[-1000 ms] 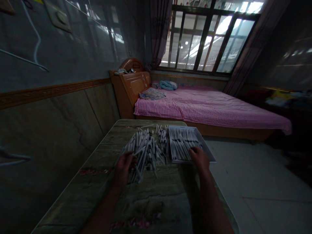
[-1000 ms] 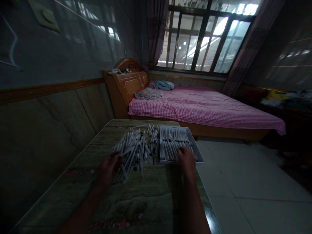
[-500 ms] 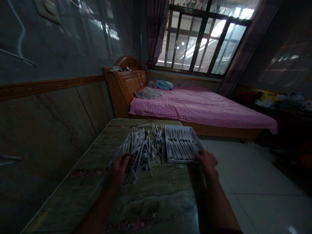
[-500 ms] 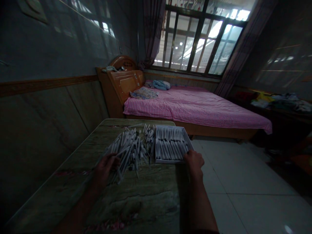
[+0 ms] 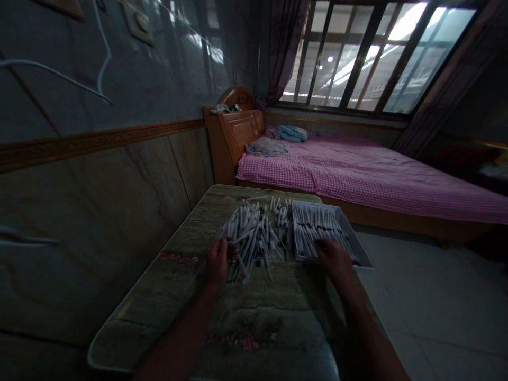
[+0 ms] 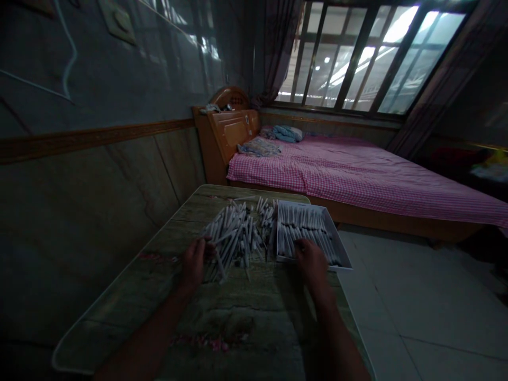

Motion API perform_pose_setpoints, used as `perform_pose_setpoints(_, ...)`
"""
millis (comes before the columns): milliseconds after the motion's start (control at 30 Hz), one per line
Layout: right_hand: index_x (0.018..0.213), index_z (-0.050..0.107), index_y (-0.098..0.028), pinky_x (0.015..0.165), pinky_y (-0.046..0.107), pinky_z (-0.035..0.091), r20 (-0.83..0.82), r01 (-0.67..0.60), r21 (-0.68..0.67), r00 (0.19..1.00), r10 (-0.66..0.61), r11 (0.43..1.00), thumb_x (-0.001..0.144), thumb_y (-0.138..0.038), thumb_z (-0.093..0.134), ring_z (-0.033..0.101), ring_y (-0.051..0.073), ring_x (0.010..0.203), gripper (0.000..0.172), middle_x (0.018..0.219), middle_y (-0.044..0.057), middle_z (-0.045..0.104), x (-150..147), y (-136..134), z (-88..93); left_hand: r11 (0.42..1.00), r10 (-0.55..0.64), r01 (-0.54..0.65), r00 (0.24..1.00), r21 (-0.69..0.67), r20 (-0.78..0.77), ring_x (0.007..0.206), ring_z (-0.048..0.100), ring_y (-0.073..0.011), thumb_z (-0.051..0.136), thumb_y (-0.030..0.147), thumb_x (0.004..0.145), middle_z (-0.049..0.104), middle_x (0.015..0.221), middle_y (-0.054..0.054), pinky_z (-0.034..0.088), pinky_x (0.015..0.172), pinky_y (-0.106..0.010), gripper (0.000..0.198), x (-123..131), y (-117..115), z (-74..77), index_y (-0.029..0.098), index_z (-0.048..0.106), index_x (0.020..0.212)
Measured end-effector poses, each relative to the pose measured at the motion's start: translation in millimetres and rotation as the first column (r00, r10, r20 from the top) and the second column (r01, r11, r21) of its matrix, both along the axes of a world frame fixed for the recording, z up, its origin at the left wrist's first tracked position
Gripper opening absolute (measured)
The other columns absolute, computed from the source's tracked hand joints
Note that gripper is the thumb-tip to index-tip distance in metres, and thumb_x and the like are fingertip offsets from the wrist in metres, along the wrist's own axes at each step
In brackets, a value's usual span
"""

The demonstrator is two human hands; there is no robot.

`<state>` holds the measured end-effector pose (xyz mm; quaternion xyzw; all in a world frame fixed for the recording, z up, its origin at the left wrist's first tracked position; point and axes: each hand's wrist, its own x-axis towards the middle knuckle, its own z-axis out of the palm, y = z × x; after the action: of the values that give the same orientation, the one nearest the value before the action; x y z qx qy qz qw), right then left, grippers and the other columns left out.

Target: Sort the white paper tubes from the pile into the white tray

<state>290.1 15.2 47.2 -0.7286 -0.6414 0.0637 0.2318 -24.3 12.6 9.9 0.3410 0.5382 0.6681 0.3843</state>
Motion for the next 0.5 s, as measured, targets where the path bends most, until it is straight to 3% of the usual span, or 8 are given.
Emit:
perform_pose_setpoints(100,0.100,0.072,-0.020,0.074,0.026,0.045,-0.138,-0.294,-0.045,0.948,0.285,0.955,0.088,-0.024,0.051,0.067,0.019,0.091,0.024,0.099,0.006,0.073,-58,-9,0.1,1.000,0.009,-0.009,1.000,0.003,-0.013,0.051,0.063,-0.0139,0.059,0.055,0.077,0.066,0.062,-0.001,0.046,0.049,-0.023,0.040,1,0,0.5,0.017,0.063,0.086)
perform_pose_setpoints(200,0.093,0.070,-0.020,0.067,0.024,0.042,-0.101,-0.445,-0.129,0.895,0.434,0.886,0.089,-0.030,0.055,0.067,0.018,0.082,0.019,0.092,0.005,0.073,-113,-26,-1.6,1.000,0.023,-0.023,1.000,0.012,-0.015,0.049,0.060,-0.0129,0.058,0.055,0.077,0.064,0.060,0.000,0.044,0.047,-0.022,0.039,0,0,0.6,0.017,0.063,0.085)
perform_pose_setpoints(333,0.096,0.068,-0.020,0.065,0.026,0.041,0.069,-0.488,-0.199,0.858,0.509,0.850,0.089,-0.043,0.058,0.068,0.020,0.082,0.025,0.098,0.007,0.072,-155,-42,-9.3,0.999,0.038,-0.038,0.999,0.009,-0.020,0.048,0.058,-0.0122,0.058,0.056,0.077,0.063,0.058,0.000,0.043,0.045,-0.021,0.039,-1,0,0.4,0.017,0.063,0.082)
perform_pose_setpoints(500,0.099,0.067,-0.018,0.064,0.029,0.042,0.154,-0.461,-0.234,0.852,0.501,0.856,0.089,-0.039,0.054,0.069,0.024,0.084,0.026,0.101,0.011,0.072,-168,-40,-19.2,1.000,0.027,-0.027,1.000,0.002,-0.013,0.049,0.058,-0.0127,0.058,0.057,0.077,0.063,0.058,0.000,0.042,0.045,-0.021,0.041,-3,3,-3.2,0.017,0.063,0.083)
